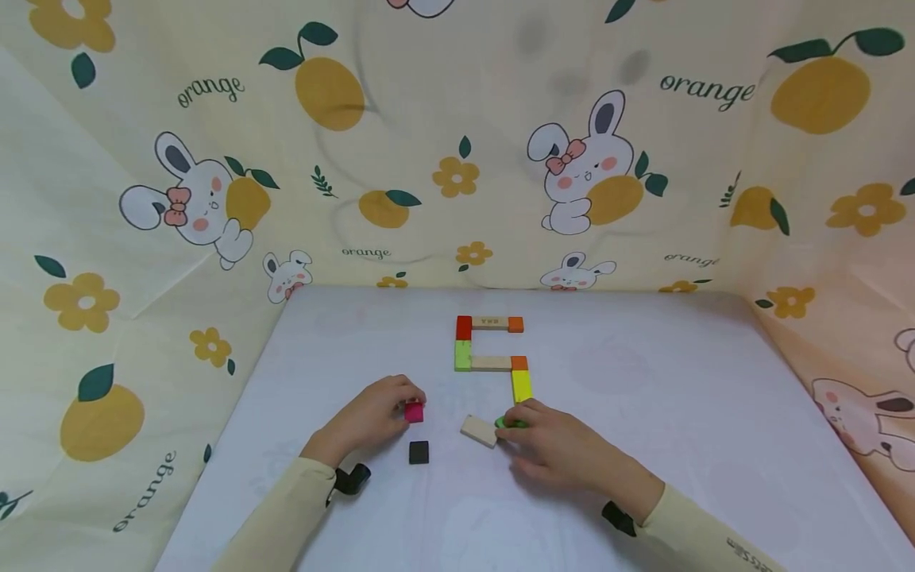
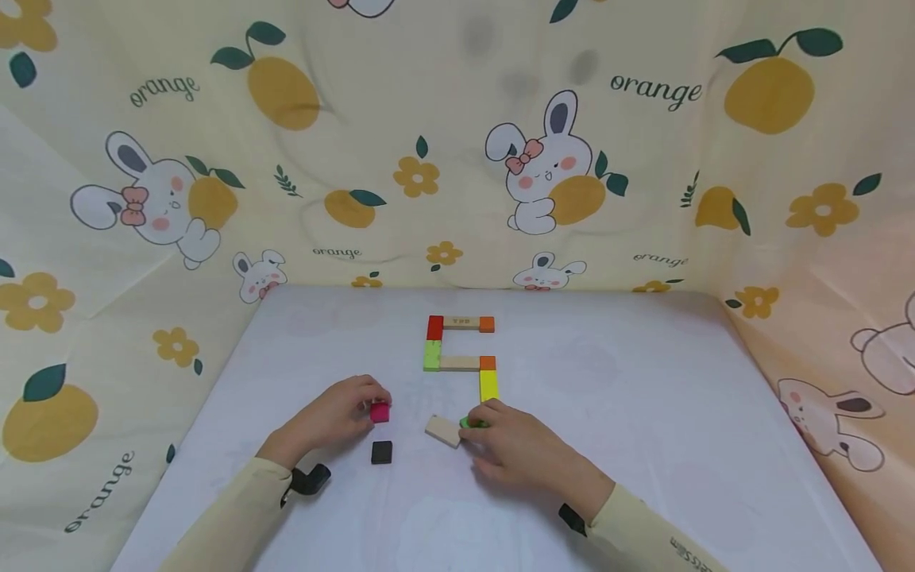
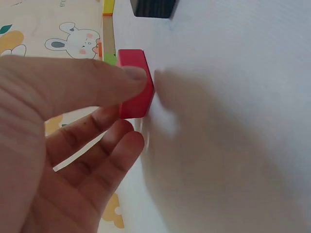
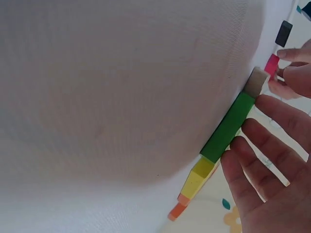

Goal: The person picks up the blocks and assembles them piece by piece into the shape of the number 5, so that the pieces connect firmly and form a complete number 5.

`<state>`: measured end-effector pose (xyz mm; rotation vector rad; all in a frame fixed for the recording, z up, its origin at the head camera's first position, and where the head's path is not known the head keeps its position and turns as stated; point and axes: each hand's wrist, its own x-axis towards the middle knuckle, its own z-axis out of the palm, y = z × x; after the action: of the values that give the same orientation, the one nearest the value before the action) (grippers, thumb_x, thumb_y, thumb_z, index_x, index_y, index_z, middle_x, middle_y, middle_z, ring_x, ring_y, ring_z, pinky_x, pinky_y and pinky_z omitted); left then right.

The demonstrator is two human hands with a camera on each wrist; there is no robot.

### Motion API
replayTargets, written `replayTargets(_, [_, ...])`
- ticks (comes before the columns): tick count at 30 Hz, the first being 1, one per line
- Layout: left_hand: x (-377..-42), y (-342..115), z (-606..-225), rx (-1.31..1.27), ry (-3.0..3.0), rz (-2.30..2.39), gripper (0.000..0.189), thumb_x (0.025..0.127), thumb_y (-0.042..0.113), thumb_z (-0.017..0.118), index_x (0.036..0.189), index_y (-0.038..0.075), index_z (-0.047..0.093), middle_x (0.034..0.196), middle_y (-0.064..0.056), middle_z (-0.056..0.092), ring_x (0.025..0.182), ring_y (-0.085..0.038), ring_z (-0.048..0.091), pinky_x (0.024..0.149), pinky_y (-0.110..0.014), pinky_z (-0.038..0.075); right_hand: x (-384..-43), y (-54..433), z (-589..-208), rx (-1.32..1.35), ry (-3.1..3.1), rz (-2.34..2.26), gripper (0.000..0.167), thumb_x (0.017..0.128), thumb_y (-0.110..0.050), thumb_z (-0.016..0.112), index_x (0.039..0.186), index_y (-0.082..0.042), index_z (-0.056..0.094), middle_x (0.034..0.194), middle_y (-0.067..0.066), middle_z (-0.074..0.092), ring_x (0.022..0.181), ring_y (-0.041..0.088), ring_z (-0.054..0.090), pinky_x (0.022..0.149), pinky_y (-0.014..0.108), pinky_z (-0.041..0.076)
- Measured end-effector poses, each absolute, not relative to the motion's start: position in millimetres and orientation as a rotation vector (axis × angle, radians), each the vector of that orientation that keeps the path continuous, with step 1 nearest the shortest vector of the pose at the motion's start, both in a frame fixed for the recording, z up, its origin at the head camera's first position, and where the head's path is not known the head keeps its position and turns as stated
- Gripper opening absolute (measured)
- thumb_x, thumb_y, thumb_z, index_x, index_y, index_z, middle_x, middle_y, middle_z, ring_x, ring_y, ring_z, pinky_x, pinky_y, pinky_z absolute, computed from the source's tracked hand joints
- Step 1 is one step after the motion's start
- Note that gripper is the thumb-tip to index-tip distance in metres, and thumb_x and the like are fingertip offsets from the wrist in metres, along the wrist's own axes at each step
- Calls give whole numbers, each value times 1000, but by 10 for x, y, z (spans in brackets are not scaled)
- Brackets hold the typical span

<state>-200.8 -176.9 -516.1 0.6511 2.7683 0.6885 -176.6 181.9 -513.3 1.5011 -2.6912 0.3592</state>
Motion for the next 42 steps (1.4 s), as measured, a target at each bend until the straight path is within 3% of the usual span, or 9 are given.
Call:
replayTargets(16, [-2056,-1719,-5159,665,2714,690,33,93,3,81,123,16,75,113,6,65,105,-17,60,92,-36,58,-1756,1822,-5120,1474,-2768,368,41,99,-27,75,138,-11,76,134,1,65,122,19,56,97,36,58])
replayTargets(24, [-2055,-1696,-5157,705,2703,658,35,92,15,88,124,16,74,117,4,65,105,-17,60,91,-35,59,-1753,1823,-5108,1483,-2736,379,41,98,-25,77,136,-11,77,133,1,66,120,20,57,95,36,58])
replayTargets(33, [-2052,-1672,-5159,720,2710,668,33,92,9,86,123,14,74,117,2,65,104,-18,60,93,-37,59,-1748,1817,-5109,1480,-2748,383,41,98,-25,76,137,-10,76,133,2,66,120,20,57,96,37,58])
replayTargets(42, [-2106,-1570,-5105,724,2726,688,38,94,11,83,131,13,74,125,3,65,109,-15,60,90,-31,59,-1745,1816,-5092,1468,-2804,382,41,99,-26,76,138,-12,76,134,1,66,122,20,56,97,37,58])
